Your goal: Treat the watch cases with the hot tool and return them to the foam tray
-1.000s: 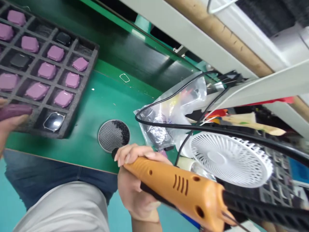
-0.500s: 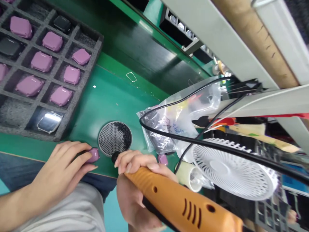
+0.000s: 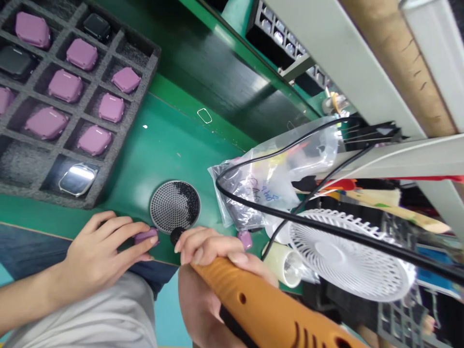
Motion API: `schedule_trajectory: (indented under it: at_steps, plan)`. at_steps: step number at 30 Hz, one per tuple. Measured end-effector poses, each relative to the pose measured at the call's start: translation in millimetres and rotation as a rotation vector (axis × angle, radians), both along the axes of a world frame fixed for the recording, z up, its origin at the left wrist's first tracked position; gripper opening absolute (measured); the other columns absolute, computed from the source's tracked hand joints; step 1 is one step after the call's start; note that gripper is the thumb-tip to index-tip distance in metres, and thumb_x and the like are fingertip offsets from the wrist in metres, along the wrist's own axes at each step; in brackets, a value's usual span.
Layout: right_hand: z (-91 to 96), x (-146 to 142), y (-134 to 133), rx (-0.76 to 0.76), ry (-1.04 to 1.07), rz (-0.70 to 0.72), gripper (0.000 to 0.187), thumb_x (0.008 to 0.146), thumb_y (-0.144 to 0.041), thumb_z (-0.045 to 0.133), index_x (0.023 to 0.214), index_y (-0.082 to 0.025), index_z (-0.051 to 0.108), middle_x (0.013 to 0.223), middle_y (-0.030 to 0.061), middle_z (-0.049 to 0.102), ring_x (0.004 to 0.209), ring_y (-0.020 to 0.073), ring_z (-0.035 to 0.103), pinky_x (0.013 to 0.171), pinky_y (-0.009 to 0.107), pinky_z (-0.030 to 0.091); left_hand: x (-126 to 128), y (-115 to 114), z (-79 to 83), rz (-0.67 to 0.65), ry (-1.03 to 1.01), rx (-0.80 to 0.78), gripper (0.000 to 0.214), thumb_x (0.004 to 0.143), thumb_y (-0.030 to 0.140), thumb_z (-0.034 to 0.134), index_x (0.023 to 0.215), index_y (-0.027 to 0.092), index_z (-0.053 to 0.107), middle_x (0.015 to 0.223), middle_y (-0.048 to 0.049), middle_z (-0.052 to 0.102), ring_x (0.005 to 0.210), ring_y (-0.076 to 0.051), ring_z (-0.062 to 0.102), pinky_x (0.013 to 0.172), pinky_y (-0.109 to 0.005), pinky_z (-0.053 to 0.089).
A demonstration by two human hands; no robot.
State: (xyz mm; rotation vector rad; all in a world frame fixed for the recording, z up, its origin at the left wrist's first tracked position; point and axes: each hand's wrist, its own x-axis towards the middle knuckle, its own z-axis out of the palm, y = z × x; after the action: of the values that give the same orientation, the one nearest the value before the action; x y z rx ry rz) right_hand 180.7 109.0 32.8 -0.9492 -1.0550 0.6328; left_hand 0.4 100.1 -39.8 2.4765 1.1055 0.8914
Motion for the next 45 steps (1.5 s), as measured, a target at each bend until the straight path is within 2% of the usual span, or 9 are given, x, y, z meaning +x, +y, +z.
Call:
schedule_trajectory:
  at_steps: [5,7,10,18,26,31,35,40,45]
  plan:
    - [6.4,-2.1,-6.5,0.064,-0.034,-0.012,0.027,0.099,-0.043,0.057,0.120,-0.025,0.056,0.082,-0.0065,0.059,0.056,0.0120,0.057,0.044,0.035,0.050,-1.7,-0.2,-2.4,-0.049,-0.024,0.001,0.029,0.096,0.033,0.075,0.125,0.027,0.072,0.123,-0.0007,0.075,0.109,-0.022,0.063,0.096,-0.044,0.042]
    - [4.2,-2.6,-8.9,0.065,-0.034,0.016,0.021,0.103,-0.035,0.047,0.118,-0.026,0.057,0.082,-0.0065,0.061,0.054,0.0118,0.058,0.042,0.034,0.051,-1.6,-0.6,-3.3,-0.039,-0.046,-0.003,0.029,0.096,0.030,0.075,0.124,0.028,0.073,0.121,-0.0001,0.075,0.108,-0.021,0.063,0.095,-0.044,0.043]
    - [-1.1,-3.6,-11.1,0.052,-0.019,0.063,0.033,0.104,-0.027,0.027,0.117,-0.026,0.057,0.081,-0.0051,0.064,0.055,0.0130,0.061,0.043,0.034,0.053,-0.7,-1.2,-4.8,-0.024,-0.071,0.001,0.027,0.095,0.028,0.076,0.121,0.028,0.073,0.117,0.0000,0.076,0.105,-0.021,0.063,0.094,-0.043,0.043]
    - [-3.8,-9.4,-6.6,0.008,0.005,0.081,0.028,0.104,-0.031,0.034,0.109,-0.026,0.060,0.075,-0.0061,0.064,0.051,0.0133,0.060,0.042,0.034,0.053,0.7,-0.9,-5.5,-0.008,-0.092,0.006,0.022,0.094,0.026,0.075,0.116,0.026,0.073,0.113,-0.0007,0.076,0.103,-0.021,0.064,0.093,-0.043,0.045]
    - [-20.7,1.5,-14.9,-0.006,-0.111,0.113,0.034,0.105,-0.035,0.030,0.121,-0.033,0.059,0.074,-0.0039,0.055,0.052,0.0161,0.057,0.044,0.038,0.052,2.7,-0.8,-5.6,0.003,-0.101,0.012,0.021,0.092,0.024,0.076,0.113,0.025,0.074,0.111,-0.0007,0.076,0.102,-0.021,0.065,0.093,-0.043,0.046]
    - [-21.0,8.3,-15.7,-0.051,-0.114,0.299,0.030,0.102,-0.048,0.039,0.115,-0.039,0.065,0.066,-0.0036,0.050,0.052,0.0201,0.052,0.048,0.046,0.053,3.4,-0.1,-5.4,0.002,-0.088,0.020,0.016,0.093,0.025,0.073,0.109,0.026,0.075,0.108,-0.0004,0.077,0.098,-0.021,0.064,0.092,-0.043,0.045]
    - [-6.0,21.9,-6.3,-0.207,-0.129,0.482,0.049,0.102,-0.049,0.024,0.103,-0.030,0.070,0.071,0.0000,0.057,0.063,0.0208,0.059,0.062,0.049,0.057,3.0,-0.1,-6.7,0.009,-0.089,0.029,0.016,0.093,0.025,0.073,0.109,0.025,0.076,0.107,-0.0005,0.077,0.098,-0.021,0.064,0.094,-0.043,0.046]
    - [6.7,24.1,5.3,-0.300,-0.270,0.792,0.042,0.102,-0.050,0.033,0.106,-0.028,0.070,0.076,0.0004,0.065,0.068,0.0212,0.064,0.063,0.048,0.059,3.0,-1.1,-7.9,0.013,-0.093,0.040,0.017,0.092,0.026,0.075,0.109,0.026,0.076,0.106,-0.0018,0.076,0.098,-0.021,0.064,0.093,-0.042,0.047]
    - [-2.0,-3.1,-8.3,-0.014,-0.106,0.219,0.027,0.106,-0.034,0.037,0.121,-0.027,0.059,0.084,-0.0037,0.062,0.062,0.0159,0.063,0.052,0.040,0.055,2.5,-3.1,-9.5,0.023,-0.065,0.081,0.019,0.092,0.028,0.076,0.111,0.026,0.075,0.109,-0.0014,0.076,0.097,-0.020,0.065,0.094,-0.042,0.047]
